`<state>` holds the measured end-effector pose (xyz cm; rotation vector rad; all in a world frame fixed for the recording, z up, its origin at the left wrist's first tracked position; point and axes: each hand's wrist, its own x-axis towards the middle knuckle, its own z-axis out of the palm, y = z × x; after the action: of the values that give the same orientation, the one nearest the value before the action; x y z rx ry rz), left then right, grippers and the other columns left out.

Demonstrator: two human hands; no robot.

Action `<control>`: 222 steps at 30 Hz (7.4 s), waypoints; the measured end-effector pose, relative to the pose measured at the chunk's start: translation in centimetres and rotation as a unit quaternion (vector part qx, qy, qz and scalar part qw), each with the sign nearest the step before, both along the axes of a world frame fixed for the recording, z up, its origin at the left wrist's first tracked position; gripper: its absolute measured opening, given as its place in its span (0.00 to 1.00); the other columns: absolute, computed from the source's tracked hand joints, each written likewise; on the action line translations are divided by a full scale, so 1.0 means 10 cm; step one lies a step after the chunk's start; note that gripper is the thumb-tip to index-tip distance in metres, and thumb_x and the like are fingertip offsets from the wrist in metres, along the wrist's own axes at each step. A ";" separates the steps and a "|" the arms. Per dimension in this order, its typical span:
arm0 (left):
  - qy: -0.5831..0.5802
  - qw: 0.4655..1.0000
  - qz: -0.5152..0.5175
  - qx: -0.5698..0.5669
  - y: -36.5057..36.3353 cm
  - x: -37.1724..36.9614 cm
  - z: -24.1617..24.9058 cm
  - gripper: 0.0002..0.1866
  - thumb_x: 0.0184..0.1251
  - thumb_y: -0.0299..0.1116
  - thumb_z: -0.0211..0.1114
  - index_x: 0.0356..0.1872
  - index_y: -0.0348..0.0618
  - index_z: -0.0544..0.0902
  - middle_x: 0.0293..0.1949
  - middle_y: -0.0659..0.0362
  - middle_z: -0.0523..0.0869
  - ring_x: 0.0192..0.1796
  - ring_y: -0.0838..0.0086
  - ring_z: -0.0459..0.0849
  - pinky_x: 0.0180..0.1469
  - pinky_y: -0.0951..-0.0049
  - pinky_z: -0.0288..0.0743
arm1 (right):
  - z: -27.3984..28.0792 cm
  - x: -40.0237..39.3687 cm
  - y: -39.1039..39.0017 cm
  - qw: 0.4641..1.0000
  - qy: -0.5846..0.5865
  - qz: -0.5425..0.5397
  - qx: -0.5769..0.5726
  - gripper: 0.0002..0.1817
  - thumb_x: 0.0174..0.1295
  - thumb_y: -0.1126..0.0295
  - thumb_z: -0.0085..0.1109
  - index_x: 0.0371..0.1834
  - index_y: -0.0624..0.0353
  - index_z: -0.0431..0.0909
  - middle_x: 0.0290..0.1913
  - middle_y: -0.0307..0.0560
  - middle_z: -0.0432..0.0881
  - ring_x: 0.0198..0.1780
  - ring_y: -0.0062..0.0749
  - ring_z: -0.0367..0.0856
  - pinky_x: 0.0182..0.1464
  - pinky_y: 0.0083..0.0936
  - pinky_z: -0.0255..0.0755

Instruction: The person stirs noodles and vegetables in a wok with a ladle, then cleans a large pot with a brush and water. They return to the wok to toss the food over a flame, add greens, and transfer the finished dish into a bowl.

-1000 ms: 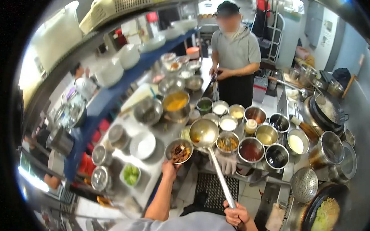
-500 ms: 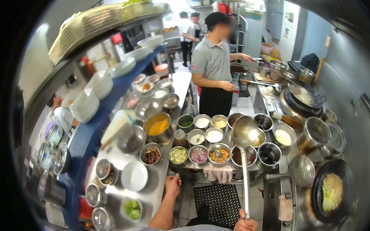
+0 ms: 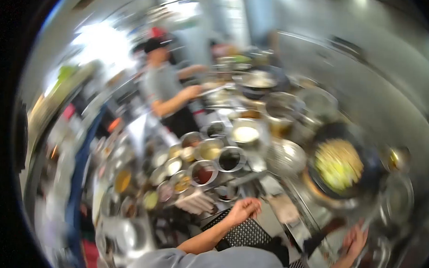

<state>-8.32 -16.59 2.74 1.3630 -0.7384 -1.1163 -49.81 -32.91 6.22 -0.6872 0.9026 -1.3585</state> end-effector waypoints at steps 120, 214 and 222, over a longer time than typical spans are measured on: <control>-0.520 0.768 -0.265 -0.262 -2.84 -0.73 -0.10 0.05 0.63 0.36 0.67 0.30 0.48 0.82 0.29 0.55 0.86 0.41 0.55 0.81 0.55 0.53 0.65 | 1.19 0.24 0.43 0.613 0.759 0.215 0.035 0.39 0.62 0.63 0.56 0.79 0.40 0.56 0.36 0.67 0.84 0.37 0.50 0.86 0.45 0.42 0.79; 0.084 0.962 -0.227 0.124 0.43 -6.30 -0.28 0.14 0.77 0.37 0.58 0.47 0.34 0.80 0.46 0.55 0.85 0.52 0.71 0.84 0.60 0.69 0.77 | -0.66 -6.07 0.04 0.461 0.765 0.450 -0.025 0.28 0.65 0.54 0.50 0.61 0.65 0.77 0.59 0.60 0.81 0.58 0.57 0.80 0.60 0.46 0.72; 0.042 0.986 -0.074 0.142 1.30 -6.43 -0.36 0.13 0.77 0.38 0.58 0.45 0.35 0.79 0.41 0.60 0.83 0.45 0.76 0.83 0.52 0.74 0.77 | -2.77 -7.05 -2.47 0.378 0.844 0.044 -0.378 0.25 0.66 0.61 0.54 0.62 0.65 0.74 0.57 0.64 0.79 0.55 0.56 0.80 0.60 0.44 0.73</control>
<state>-72.63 -3.60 -0.86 1.5056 -0.6442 -1.4309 -120.30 -57.60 -21.46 -3.1067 1.5897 -0.3304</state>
